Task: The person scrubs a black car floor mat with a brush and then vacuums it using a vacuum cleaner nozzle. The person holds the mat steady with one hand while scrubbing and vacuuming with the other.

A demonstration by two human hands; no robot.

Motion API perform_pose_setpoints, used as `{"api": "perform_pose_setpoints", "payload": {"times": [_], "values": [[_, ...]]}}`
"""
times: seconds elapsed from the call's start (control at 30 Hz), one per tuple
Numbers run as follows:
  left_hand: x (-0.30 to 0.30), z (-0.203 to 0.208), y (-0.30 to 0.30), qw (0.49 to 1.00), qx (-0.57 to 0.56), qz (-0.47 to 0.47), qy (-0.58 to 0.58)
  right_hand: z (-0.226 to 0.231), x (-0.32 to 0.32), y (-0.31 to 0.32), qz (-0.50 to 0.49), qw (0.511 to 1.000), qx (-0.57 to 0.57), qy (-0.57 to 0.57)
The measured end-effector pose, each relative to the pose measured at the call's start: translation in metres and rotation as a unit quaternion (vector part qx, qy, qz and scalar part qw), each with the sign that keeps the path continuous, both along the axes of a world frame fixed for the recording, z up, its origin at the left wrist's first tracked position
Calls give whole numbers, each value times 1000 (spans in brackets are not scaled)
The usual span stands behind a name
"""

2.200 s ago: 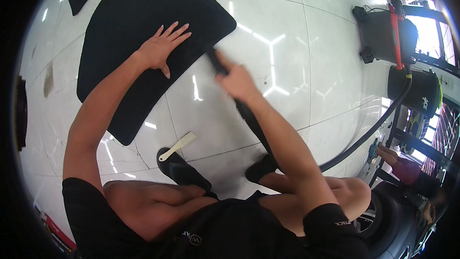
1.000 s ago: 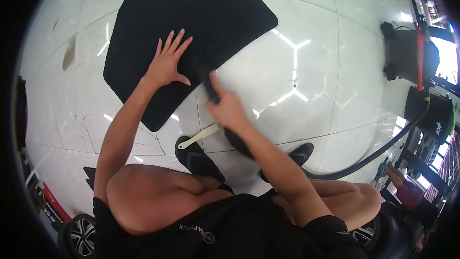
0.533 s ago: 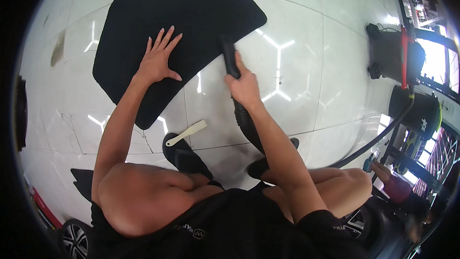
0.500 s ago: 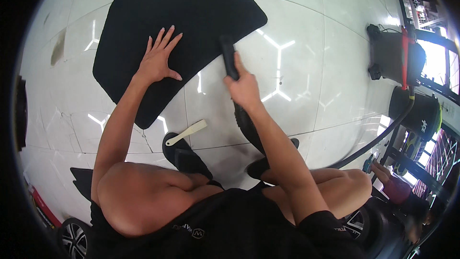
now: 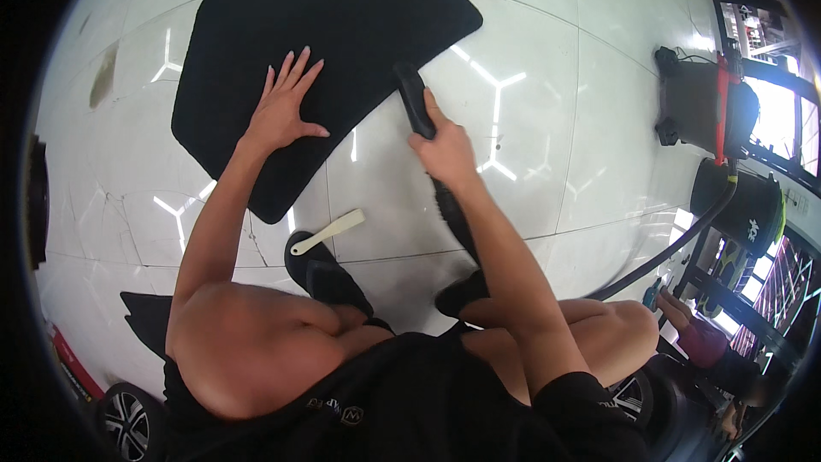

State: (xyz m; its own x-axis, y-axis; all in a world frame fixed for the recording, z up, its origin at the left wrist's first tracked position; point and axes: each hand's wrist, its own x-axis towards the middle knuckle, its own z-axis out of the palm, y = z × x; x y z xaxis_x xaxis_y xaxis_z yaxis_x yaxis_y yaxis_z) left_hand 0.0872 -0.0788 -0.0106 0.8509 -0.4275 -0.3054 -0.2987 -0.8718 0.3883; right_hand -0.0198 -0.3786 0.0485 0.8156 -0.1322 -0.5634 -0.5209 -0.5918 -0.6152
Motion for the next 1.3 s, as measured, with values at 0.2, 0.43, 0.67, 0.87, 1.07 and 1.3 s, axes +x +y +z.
{"api": "perform_pose_setpoints", "payload": {"times": [0.2,0.43,0.67,0.87,1.07,1.3], "values": [[1,6,7,999,10,0,39,1,11,-31,-27,978,199,62],[1,0,3,999,19,5,40,-19,6,-16,-7,992,128,17],[1,3,5,999,9,-3,32,-7,26,-6,-151,986,72,20],[1,0,8,1000,1,-11,25,-31,9,20,83,994,30,-58],[1,-1,10,1000,-9,-18,17,-30,11,44,211,975,33,-58],[-2,-5,6,999,-32,6,15,-28,40,20,58,998,16,-35]]}}
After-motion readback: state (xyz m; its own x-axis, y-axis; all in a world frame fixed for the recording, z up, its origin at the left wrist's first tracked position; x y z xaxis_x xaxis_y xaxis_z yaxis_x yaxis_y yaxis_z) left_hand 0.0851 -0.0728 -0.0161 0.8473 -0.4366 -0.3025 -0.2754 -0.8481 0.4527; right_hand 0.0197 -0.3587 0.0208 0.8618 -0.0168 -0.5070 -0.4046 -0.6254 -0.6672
